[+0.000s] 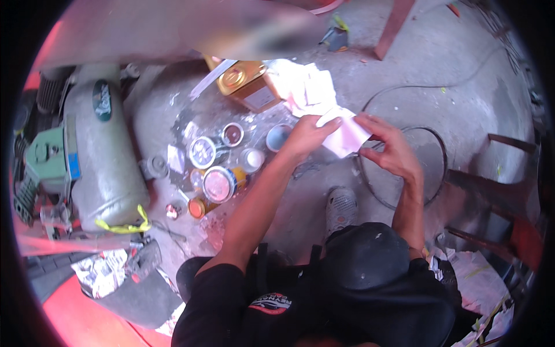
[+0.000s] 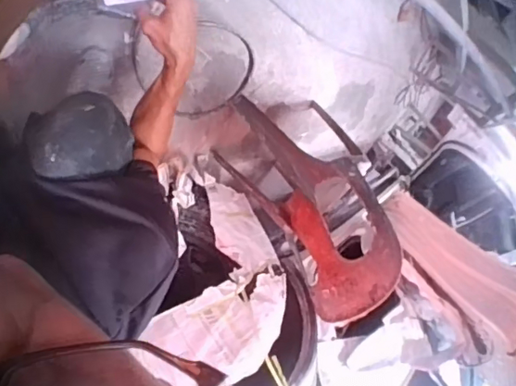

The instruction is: The person sits on the floor and pours a liquid from a small container into a larger container using a paper funnel. They then wipe the funnel and the container with a cloth. Finally, they pick up a spray gun and wipe it with the cloth.

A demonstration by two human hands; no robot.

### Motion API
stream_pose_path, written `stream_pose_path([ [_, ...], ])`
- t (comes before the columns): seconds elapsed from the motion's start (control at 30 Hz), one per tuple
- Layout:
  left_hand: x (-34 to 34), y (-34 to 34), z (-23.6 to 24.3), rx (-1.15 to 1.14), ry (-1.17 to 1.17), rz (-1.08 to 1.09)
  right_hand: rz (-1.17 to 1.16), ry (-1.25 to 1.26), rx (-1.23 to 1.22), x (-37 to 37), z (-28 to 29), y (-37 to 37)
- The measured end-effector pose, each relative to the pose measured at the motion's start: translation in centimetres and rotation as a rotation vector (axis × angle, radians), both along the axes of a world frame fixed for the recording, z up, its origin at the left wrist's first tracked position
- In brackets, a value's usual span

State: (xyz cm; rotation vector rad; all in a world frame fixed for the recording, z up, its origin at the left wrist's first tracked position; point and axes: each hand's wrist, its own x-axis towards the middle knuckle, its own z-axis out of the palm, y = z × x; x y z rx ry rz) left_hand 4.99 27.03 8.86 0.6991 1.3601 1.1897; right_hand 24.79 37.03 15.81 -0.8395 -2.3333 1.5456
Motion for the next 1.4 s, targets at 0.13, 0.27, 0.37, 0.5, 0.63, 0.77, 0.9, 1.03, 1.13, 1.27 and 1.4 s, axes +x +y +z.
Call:
stream_pose_path([
  [0.13, -1.7, -0.3, 2.1, -0.109, 0.118, -0.082, -0.062, 0.129, 0.227, -1.3, -1.9, -0.2],
  [0.27, -5.2, -1.7, 3.1, -0.308, 0.055, 0.009, -0.274, 0.128, 0.307, -4.3, -1.9, -2.0],
  [0.37, -8.0, -3.9, 5.1, -0.209, 0.188, 0.087, -0.345, 0.115, 0.351, -6.3, -1.8, -2.8],
  [0.5, -10.7, -6.5, 4.5, -0.020, 0.445, 0.022, -0.378, 0.056, 0.297, -9.5, -1.0, -3.9],
  [0.63, -12.5, -8.9, 2.4, 0.110, 0.353, 0.122, -0.302, 0.068, 0.327, -11.9, -1.5, -4.9],
  [0.77, -12.0, -9.7, -0.4, 0.125, 0.358, 0.349, -0.291, 0.070, 0.377, -12.7, -2.3, -5.2],
  [0.9, -10.3, -9.7, -1.4, 0.157, 0.215, 0.428, -0.349, 0.152, 0.372, -12.7, -2.7, -6.2],
  [1.03, -8.5, -8.7, 0.7, 0.245, -0.291, 0.434, -0.284, 0.179, 0.410, -12.5, -2.3, -6.9],
  [1.13, -8.8, -8.4, 1.2, 0.289, -0.445, 0.329, -0.260, 0.225, 0.474, -12.3, -2.4, -7.1],
  [1.27, -8.4, -7.8, 1.7, 0.289, -0.413, 0.316, -0.277, 0.169, 0.475, -11.9, -2.0, -6.7],
  [1.4, -8.1, -7.6, 1.7, 0.281, -0.400, 0.313, -0.298, 0.124, 0.428, -11.4, -2.0, -6.4],
])
